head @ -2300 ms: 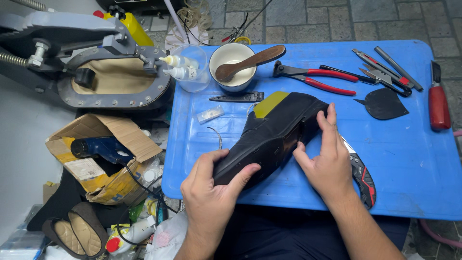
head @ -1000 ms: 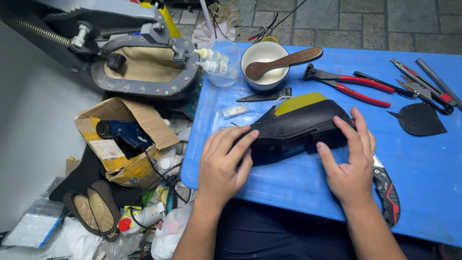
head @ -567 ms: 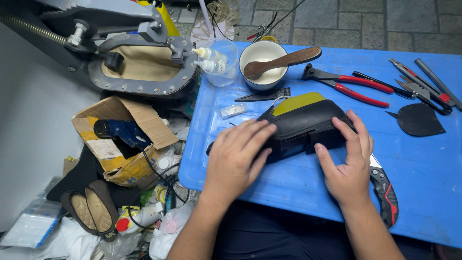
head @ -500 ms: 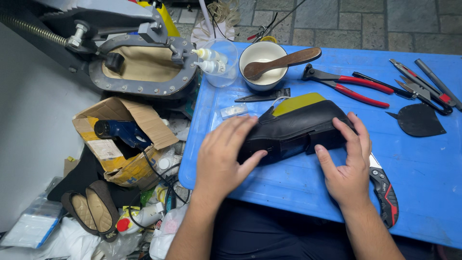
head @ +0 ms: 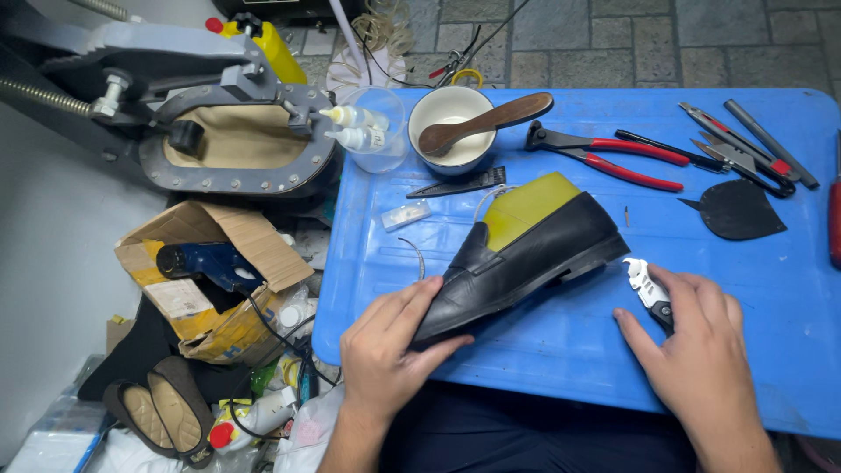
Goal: The person uses a utility knife to trim excess material from the sole edge of a black leather shoe mounted on a yellow shoe tree. They rotate the shoe to access different sides, then repeat the trimming on a second shoe.
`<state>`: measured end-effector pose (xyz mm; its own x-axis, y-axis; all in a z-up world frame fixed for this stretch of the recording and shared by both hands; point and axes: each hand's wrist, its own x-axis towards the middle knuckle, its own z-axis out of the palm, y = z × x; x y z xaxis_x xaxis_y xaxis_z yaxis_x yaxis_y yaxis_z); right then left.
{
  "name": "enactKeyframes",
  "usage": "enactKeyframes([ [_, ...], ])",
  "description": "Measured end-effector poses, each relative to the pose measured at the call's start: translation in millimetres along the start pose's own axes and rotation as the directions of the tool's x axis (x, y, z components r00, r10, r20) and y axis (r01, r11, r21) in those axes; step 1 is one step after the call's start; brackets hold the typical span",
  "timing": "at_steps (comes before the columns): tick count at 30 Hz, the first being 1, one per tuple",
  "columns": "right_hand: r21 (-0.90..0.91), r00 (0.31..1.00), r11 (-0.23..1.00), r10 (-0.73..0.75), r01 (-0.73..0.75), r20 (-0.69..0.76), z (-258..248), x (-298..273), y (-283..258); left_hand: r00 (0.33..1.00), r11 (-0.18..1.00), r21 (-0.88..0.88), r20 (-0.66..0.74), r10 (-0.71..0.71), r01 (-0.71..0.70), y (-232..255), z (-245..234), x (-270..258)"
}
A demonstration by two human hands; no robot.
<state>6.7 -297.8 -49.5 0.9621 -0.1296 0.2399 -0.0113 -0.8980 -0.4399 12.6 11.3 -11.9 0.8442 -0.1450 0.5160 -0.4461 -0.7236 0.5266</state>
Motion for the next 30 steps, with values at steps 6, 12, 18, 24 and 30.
enactKeyframes([
  [6, -0.059, 0.998, 0.996, 0.059, -0.06, -0.01, -5, 1, 20, 0.996, 0.996, 0.047, -0.041, -0.074, 0.076, 28, 10, -19],
  [12, 0.659, 0.947, 0.685, 0.158, -0.31, 0.281, -14, -15, 9, 0.981, 0.978, 0.084, 0.009, -0.191, 0.19, 57, 27, -42],
  [18, 0.557, 0.85, 0.789, -0.089, -0.258, 0.519, -22, -4, -11, 0.933, 0.955, -0.012, 0.218, -0.287, 0.296, 76, 54, -65],
  [24, 0.352, 0.843, 0.908, 0.002, -0.227, 0.538, -36, -1, -14, 0.958, 0.982, -0.137, 0.272, -0.089, 0.13, 59, 54, -76],
  [30, 0.452, 0.873, 0.89, -0.271, 0.066, 0.405, -40, -11, -5, 0.923, 0.9, -0.319, 0.336, -0.186, 0.297, 54, 61, -80],
])
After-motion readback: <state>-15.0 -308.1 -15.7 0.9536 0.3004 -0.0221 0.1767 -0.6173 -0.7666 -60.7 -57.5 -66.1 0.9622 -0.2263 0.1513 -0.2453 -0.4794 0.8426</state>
